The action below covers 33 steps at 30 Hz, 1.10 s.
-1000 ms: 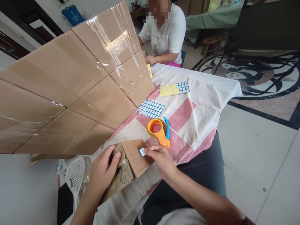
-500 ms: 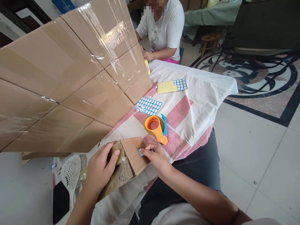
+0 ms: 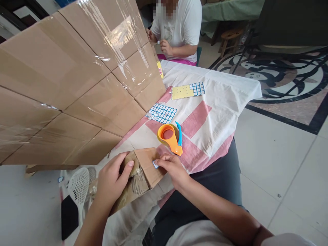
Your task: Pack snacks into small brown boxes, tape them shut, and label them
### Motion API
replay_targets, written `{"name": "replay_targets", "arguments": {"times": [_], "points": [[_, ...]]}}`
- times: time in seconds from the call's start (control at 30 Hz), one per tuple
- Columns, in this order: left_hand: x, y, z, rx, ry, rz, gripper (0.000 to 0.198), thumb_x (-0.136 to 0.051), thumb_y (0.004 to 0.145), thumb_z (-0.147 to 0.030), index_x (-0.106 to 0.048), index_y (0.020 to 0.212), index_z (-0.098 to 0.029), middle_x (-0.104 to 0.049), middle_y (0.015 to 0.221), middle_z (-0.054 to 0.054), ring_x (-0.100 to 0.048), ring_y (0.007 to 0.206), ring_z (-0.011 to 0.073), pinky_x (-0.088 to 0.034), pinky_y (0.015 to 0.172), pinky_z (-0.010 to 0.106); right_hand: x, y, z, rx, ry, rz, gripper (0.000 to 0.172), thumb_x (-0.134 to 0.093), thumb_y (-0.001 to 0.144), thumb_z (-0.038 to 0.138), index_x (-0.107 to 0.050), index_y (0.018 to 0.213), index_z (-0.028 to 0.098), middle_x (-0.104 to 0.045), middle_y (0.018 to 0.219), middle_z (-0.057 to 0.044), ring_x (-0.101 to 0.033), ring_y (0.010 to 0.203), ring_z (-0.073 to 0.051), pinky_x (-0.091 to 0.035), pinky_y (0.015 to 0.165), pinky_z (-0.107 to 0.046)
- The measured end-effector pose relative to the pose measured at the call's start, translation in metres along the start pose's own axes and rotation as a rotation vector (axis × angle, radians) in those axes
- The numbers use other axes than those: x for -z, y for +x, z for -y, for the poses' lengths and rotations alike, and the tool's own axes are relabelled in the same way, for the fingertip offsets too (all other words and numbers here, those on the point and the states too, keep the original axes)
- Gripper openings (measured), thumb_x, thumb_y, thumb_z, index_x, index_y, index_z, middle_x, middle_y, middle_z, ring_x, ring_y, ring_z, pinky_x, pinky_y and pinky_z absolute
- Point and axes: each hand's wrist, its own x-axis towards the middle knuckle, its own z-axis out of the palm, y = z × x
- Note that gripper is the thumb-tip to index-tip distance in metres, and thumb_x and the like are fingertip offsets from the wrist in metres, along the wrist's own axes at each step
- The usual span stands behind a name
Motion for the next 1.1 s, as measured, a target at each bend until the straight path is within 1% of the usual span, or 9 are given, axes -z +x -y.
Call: {"name": "replay_targets", "arguments": {"times": [0.23, 0.3, 0.37, 0.47, 0.57, 0.67, 0.83, 0.97, 1.1], "points": [[-0.001, 0.001, -0.002, 0.005, 0.027, 0.005, 0.039, -0.042, 0.099, -0.053, -0.065, 0.113, -0.025, -0.076, 0.103, 0.005, -0.070, 0.094, 0.0257, -0.050, 0.080, 0.034, 0.001, 0.004, -0.004, 0.056, -0.100, -0.001, 0.039, -0.077, 0.068, 0.039, -0.045, 0.055, 0.022, -0.043, 0.058, 0.006, -0.037, 0.062, -0.011, -0.028, 0.060, -0.027], [0.000, -0.001, 0.005, 0.008, 0.007, -0.011, 0.038, -0.043, 0.098, -0.053, -0.065, 0.112, -0.025, -0.076, 0.103, 0.004, -0.071, 0.094, 0.0256, -0.051, 0.081, 0.034, 0.003, 0.003, -0.003, 0.053, -0.159, -0.005, 0.039, -0.080, 0.067, 0.040, -0.045, 0.063, 0.022, -0.044, 0.063, 0.006, -0.040, 0.063, -0.012, -0.032, 0.060, -0.026], [0.001, -0.006, 0.015, -0.010, -0.030, -0.028, 0.036, -0.046, 0.098, -0.052, -0.066, 0.112, -0.026, -0.076, 0.103, 0.003, -0.071, 0.092, 0.0248, -0.053, 0.082, 0.034, 0.006, 0.001, -0.002, 0.073, -0.209, 0.022, 0.037, -0.084, 0.065, 0.040, -0.055, 0.079, 0.023, -0.051, 0.074, 0.004, -0.048, 0.071, -0.014, -0.039, 0.066, -0.026], [0.004, -0.017, 0.035, -0.067, -0.080, -0.061, 0.031, -0.048, 0.097, -0.048, -0.066, 0.113, -0.029, -0.076, 0.104, 0.002, -0.072, 0.091, 0.0235, -0.055, 0.081, 0.032, 0.011, 0.001, -0.001, 0.202, -0.332, 0.173, 0.068, -0.092, 0.058, 0.041, -0.063, 0.117, 0.025, -0.057, 0.108, -0.003, -0.056, 0.101, -0.021, -0.047, 0.088, -0.032], [0.008, -0.025, 0.046, -0.069, -0.110, -0.120, 0.028, -0.049, 0.098, -0.046, -0.066, 0.114, -0.030, -0.077, 0.106, 0.001, -0.072, 0.095, 0.0235, -0.056, 0.080, 0.032, 0.013, 0.002, 0.003, 0.250, -0.443, 0.334, 0.097, -0.095, 0.058, 0.045, -0.052, 0.143, 0.029, -0.050, 0.134, -0.008, -0.050, 0.127, -0.026, -0.042, 0.107, -0.038], [0.013, -0.028, 0.043, -0.058, -0.168, -0.107, 0.030, -0.049, 0.097, -0.049, -0.067, 0.112, -0.030, -0.077, 0.104, 0.001, -0.072, 0.094, 0.0242, -0.057, 0.080, 0.034, 0.013, 0.001, 0.007, 0.212, -0.448, 0.394, 0.108, -0.094, 0.063, 0.046, -0.039, 0.154, 0.031, -0.046, 0.148, -0.008, -0.045, 0.138, -0.028, -0.038, 0.114, -0.040], [0.021, -0.032, 0.027, -0.047, -0.261, -0.031, 0.048, -0.042, 0.095, -0.066, -0.069, 0.111, -0.031, -0.076, 0.108, 0.004, -0.071, 0.098, 0.0268, -0.056, 0.084, 0.039, 0.010, -0.012, 0.010, 0.270, -0.498, 0.386, 0.088, -0.090, 0.071, 0.044, -0.048, 0.148, 0.031, -0.055, 0.140, -0.007, -0.053, 0.130, -0.028, -0.042, 0.109, -0.039], [0.024, -0.035, 0.019, -0.048, -0.304, -0.014, 0.053, -0.041, 0.095, -0.070, -0.069, 0.113, -0.029, -0.075, 0.110, 0.006, -0.070, 0.096, 0.0269, -0.057, 0.084, 0.041, 0.009, -0.018, 0.009, 0.301, -0.510, 0.364, 0.071, -0.082, 0.081, 0.046, -0.052, 0.143, 0.030, -0.057, 0.137, -0.007, -0.055, 0.128, -0.028, -0.044, 0.106, -0.040], [0.025, -0.036, 0.019, -0.048, -0.295, -0.039, 0.054, -0.039, 0.096, -0.069, -0.069, 0.113, -0.028, -0.075, 0.113, 0.005, -0.071, 0.097, 0.0267, -0.057, 0.082, 0.040, 0.007, -0.017, 0.014, 0.320, -0.560, 0.393, 0.070, -0.080, 0.084, 0.047, -0.049, 0.145, 0.029, -0.056, 0.138, -0.008, -0.054, 0.130, -0.028, -0.044, 0.108, -0.040]]}}
